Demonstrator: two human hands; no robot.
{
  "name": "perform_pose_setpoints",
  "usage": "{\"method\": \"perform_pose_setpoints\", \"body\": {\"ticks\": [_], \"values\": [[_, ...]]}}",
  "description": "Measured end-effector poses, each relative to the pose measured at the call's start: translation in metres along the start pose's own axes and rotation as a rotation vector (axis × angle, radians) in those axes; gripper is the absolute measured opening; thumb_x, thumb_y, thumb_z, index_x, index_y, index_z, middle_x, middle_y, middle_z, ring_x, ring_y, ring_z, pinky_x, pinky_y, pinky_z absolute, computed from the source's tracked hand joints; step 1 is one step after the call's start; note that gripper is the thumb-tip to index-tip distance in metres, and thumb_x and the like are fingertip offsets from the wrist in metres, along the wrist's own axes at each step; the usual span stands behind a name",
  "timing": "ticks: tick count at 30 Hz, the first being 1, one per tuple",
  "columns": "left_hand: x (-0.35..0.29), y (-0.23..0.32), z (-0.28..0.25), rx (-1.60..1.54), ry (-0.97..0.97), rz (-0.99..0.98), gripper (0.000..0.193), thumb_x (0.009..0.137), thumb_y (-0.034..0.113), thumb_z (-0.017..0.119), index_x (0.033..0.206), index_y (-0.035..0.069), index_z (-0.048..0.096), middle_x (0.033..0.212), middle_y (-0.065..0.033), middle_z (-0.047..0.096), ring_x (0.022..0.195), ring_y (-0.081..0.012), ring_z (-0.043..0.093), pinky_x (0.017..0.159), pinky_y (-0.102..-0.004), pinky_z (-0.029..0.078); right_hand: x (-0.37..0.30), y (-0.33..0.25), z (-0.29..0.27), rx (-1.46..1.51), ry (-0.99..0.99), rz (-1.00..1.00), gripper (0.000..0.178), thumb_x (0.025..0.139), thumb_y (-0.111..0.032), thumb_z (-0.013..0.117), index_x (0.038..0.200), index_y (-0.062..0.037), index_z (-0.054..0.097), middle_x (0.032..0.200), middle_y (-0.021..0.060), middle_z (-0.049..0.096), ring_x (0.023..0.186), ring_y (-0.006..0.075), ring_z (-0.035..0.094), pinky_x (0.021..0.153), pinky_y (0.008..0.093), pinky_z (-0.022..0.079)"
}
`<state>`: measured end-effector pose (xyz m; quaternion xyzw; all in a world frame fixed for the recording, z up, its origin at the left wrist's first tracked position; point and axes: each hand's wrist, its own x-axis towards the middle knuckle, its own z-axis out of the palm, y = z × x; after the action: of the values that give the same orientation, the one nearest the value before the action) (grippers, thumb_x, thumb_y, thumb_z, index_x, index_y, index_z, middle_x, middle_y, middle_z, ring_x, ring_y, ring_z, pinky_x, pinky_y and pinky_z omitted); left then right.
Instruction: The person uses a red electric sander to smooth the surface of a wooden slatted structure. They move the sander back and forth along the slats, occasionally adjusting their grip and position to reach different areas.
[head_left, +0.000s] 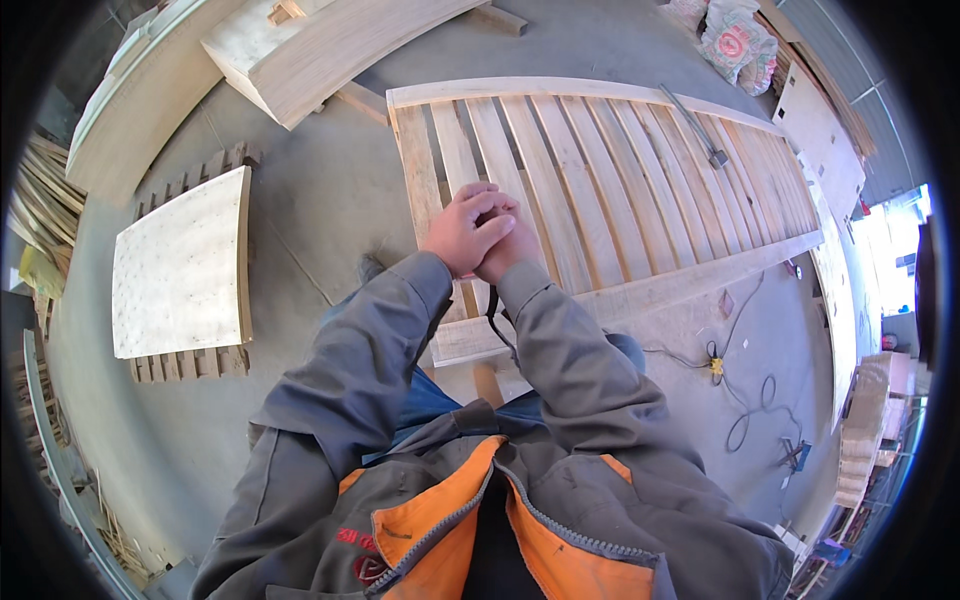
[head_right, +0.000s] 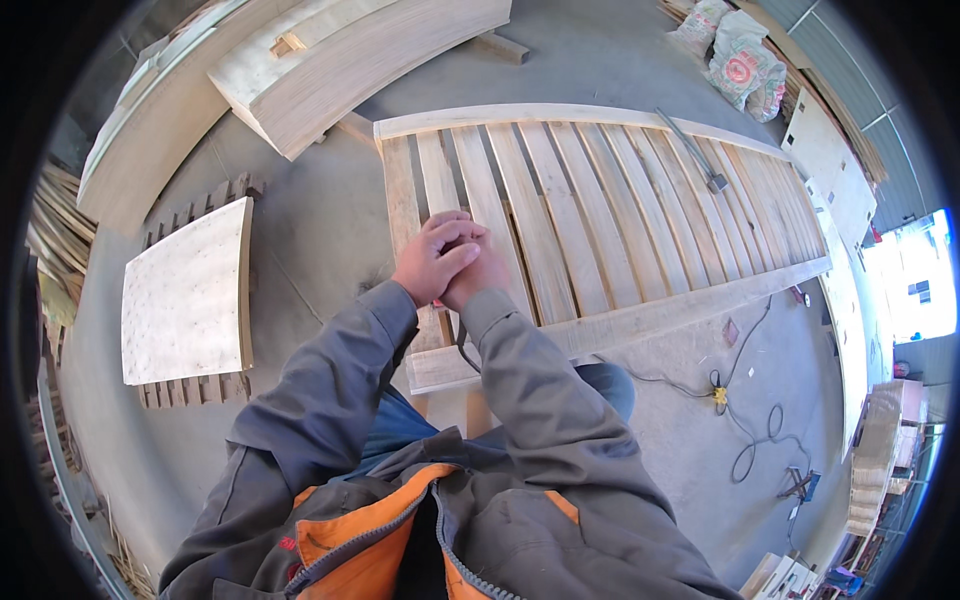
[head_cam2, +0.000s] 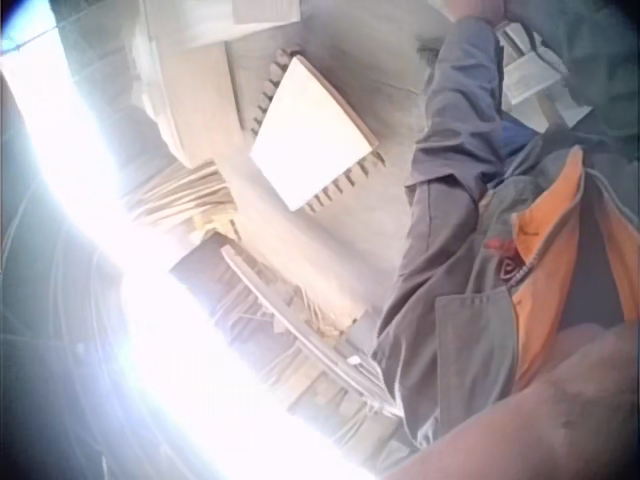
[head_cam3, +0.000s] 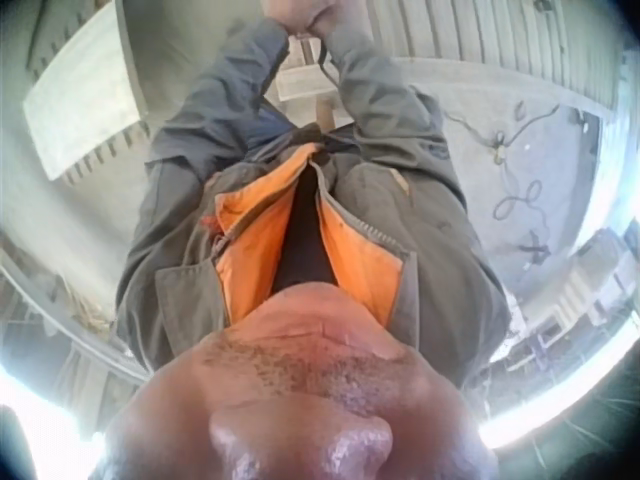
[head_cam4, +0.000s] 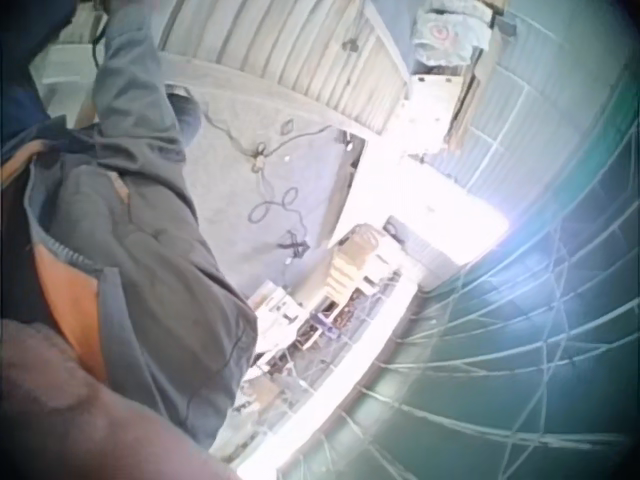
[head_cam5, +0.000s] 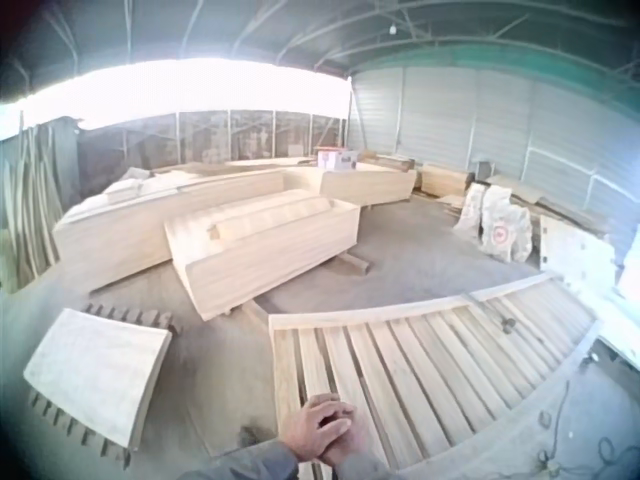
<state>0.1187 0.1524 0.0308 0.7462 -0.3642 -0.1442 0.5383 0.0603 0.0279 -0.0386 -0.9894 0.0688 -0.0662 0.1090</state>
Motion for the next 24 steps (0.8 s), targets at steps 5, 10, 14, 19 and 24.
{"method": "perform_pose_setpoints", "body": {"ticks": [5,10,14,19,24], "values": [[-0.024,0.011,0.01,0.006,0.004,-0.016,0.038,0.094,0.033,0.072,0.128,0.017,0.076,0.15,-0.0161,0.057,0.132,-0.0352,0.063,0.111,-0.0444,0.053,-0.03,-0.008,-0.014,0.061,-0.034,0.059,0.061,0.094,-0.041,0.07,0.148,-0.0201,0.054,0.153,0.0101,0.053,0.13,0.0296,0.063,0.1,0.044,0.059],[-0.041,0.018,0.021,-0.004,-0.014,-0.001,0.039,0.094,0.035,0.072,0.129,0.018,0.075,0.152,-0.0176,0.055,0.133,-0.0375,0.062,0.112,-0.0459,0.052,-0.053,-0.007,-0.017,-0.032,-0.039,-0.001,0.057,0.095,-0.04,0.068,0.148,-0.0202,0.056,0.155,0.0098,0.053,0.133,0.0292,0.06,0.104,0.0434,0.056],[-0.055,0.025,0.021,0.021,-0.039,0.013,0.04,0.094,0.036,0.072,0.13,0.018,0.074,0.152,-0.0201,0.055,0.134,-0.0396,0.06,0.113,-0.0471,0.051,-0.065,-0.024,-0.043,0.016,-0.178,0.046,0.045,0.101,-0.031,0.059,0.142,-0.0139,0.061,0.149,0.0105,0.059,0.142,0.0271,0.051,0.118,0.0399,0.04],[-0.046,0.026,0.03,-0.026,-0.052,0.022,0.041,0.096,0.028,0.072,0.134,0.013,0.073,0.152,-0.0207,0.053,0.141,-0.037,0.054,0.117,-0.0454,0.046,-0.063,0.001,-0.02,0.172,-0.083,0.033,0.051,0.097,-0.036,0.066,0.144,-0.0179,0.06,0.152,0.0106,0.056,0.141,0.0294,0.054,0.11,0.0427,0.051],[-0.007,0.009,0.016,-0.001,0.007,0.025,0.037,0.095,0.03,0.074,0.128,0.014,0.075,0.146,-0.0212,0.058,0.134,-0.0377,0.06,0.113,-0.045,0.05,-0.015,0.011,0.004,0.097,-0.074,-0.005,0.046,0.101,-0.036,0.059,0.142,-0.0149,0.061,0.149,0.0072,0.059,0.143,0.0247,0.051,0.119,0.0421,0.041]]}}
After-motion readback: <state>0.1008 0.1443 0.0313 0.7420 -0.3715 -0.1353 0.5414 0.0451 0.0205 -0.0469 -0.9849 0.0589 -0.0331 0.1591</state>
